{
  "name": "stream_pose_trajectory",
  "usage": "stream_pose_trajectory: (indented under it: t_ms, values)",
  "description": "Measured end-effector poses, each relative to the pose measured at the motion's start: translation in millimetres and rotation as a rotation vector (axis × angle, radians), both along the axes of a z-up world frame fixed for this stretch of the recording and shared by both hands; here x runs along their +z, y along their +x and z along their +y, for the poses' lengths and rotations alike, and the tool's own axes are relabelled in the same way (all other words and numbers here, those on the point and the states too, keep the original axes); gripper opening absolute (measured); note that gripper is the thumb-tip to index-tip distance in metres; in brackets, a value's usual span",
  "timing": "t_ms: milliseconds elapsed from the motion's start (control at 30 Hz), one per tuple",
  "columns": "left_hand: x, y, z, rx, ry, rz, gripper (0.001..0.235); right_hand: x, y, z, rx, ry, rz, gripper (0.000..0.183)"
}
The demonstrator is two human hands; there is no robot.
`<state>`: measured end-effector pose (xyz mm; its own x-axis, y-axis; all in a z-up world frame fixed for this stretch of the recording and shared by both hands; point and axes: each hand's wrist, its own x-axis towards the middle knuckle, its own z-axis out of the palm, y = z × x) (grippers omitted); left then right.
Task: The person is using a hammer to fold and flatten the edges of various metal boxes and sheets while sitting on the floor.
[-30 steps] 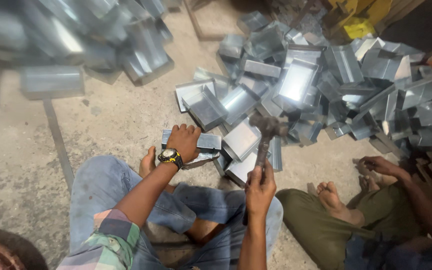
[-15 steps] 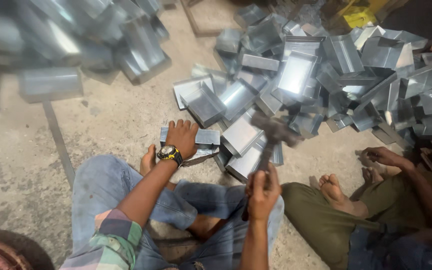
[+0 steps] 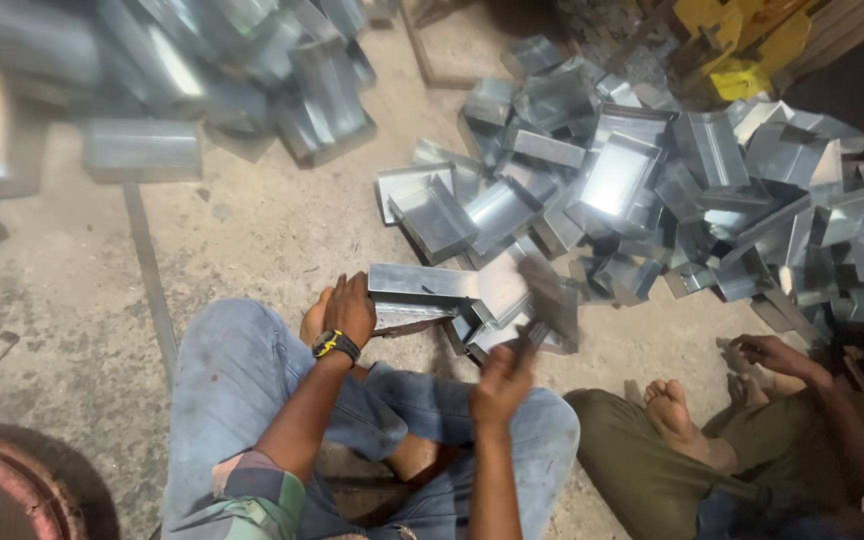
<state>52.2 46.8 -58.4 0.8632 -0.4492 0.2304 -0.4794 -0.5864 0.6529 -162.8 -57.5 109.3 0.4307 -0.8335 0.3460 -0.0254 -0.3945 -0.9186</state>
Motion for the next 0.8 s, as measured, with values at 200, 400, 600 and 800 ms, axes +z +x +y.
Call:
stream_pose_trajectory:
  t_ms: [200,400,600,800]
  values:
    - [-7.3,-2.4,-2.7,-0.038,0.003,-0.078,0.063,-20.0,0.6,-7.6,0.096,-0.043,0.177,0.036]
    - [1.4,-18.6,-3.7,-0.05,0.032,-0.018,0.057,-23.4,13.0,22.0,0.116,0.009,0.233,0.046]
    - [-1.3,-15.0,-9.7,-0.023,0.059,-0.018,0.057,-14.1,5.8,37.7,0.226,-0.334,0.35,0.042]
    - [-5.0,-21.4,-11.1,-0.026,0.011,-0.061,0.064,-5.3,20.7,56.0,0.231,-0.2,0.326,0.042]
